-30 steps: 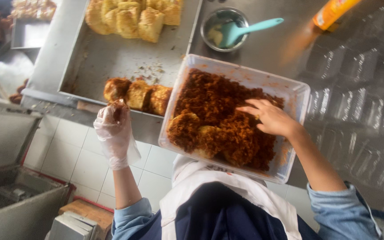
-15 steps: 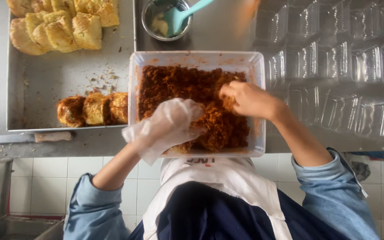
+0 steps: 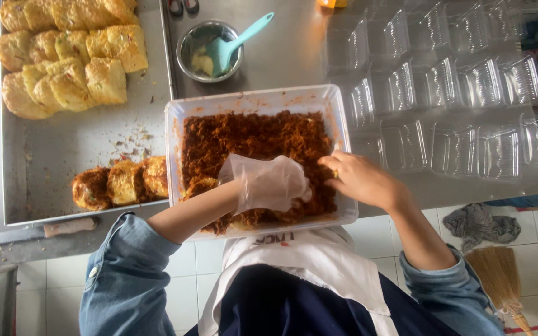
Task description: The person coats pieces of pastry with a shredded topping by hand in a large container.
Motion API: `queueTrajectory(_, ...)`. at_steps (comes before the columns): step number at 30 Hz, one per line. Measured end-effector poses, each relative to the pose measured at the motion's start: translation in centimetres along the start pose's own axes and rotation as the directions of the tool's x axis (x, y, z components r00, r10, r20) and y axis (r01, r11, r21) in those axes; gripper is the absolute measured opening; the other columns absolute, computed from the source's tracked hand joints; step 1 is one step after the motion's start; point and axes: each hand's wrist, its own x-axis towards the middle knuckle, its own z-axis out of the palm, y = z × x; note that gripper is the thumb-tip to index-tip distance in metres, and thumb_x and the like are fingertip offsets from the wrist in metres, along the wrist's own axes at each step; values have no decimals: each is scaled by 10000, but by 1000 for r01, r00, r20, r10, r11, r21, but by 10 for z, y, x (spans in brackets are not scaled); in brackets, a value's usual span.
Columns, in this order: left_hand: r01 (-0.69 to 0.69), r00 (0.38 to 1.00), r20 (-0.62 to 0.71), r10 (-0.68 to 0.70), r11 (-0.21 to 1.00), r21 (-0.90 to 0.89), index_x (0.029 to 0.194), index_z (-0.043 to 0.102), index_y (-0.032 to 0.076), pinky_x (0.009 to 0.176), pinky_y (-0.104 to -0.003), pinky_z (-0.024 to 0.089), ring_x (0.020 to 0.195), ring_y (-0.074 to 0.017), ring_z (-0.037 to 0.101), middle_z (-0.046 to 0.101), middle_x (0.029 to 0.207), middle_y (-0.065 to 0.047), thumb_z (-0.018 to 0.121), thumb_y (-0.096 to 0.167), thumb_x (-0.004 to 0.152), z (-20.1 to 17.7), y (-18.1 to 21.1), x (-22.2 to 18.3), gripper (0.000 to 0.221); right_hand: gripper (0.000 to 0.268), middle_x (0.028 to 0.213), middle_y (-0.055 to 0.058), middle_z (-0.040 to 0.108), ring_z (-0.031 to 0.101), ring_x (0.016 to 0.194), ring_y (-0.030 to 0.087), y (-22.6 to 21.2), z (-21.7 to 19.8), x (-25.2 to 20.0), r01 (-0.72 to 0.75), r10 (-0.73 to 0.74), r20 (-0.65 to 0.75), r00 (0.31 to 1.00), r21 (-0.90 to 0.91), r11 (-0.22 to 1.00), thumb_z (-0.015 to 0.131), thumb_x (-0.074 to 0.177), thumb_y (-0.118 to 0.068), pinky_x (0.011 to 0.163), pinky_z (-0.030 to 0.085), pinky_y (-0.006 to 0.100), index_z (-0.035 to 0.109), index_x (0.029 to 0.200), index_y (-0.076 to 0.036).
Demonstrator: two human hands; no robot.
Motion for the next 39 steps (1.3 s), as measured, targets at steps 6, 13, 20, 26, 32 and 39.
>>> queueTrajectory(6,90,969,223,-109,992,91,946,712,69,552,-323,531,693,-181,645,635,781,-49,673,261,902,-32,11,-2,201,456,1185,145,624,701,920,296,-5,-10,-10,-10,13,-85,996,44,999,699,863,-161,837,573,397,600,1289,-32)
queueTrajectory(13,204,970,81,-230,946,254,1079,644,31,487,-290,520,718,-164,602,608,867,-60,634,108,883,-12,18,6,210,454,1263,114,624,727,757,187,3,-4,-7,-39,42,-58,997,51,998,636,925,-239,740,626,311,587,1326,-33)
queueTrajectory(20,403,904,277,-326,865,-297,1169,653,71,648,-300,549,846,-203,686,687,999,-94,664,268,910,24,20,7,326,457,1298,123,621,736,773,197,8,1,-8,-24,29,-73,997,61,998,628,944,-281,783,618,319,592,1327,-35)
queueTrajectory(26,144,959,209,-190,965,218,1487,477,91,791,-400,593,1115,-289,630,594,1304,-134,731,514,759,-8,22,-8,879,452,1310,117,620,741,800,220,4,-3,-11,-34,41,-88,995,77,996,620,934,-297,815,611,351,602,1321,-62)
queueTrajectory(32,-158,726,636,-261,837,524,1631,-6,248,650,-367,645,1041,-447,613,159,1573,-349,645,153,946,-13,46,19,950,460,1304,120,629,741,811,236,2,-3,-8,-73,79,-62,995,92,993,600,950,-321,835,600,367,591,1342,-81)
queueTrajectory(39,-238,785,614,-82,875,422,1605,219,288,628,-240,670,837,-166,705,200,1652,-330,554,-38,1002,-34,43,22,763,435,1247,122,666,733,886,224,13,6,-13,-9,31,-154,988,144,989,633,944,-290,830,605,352,601,1325,-82)
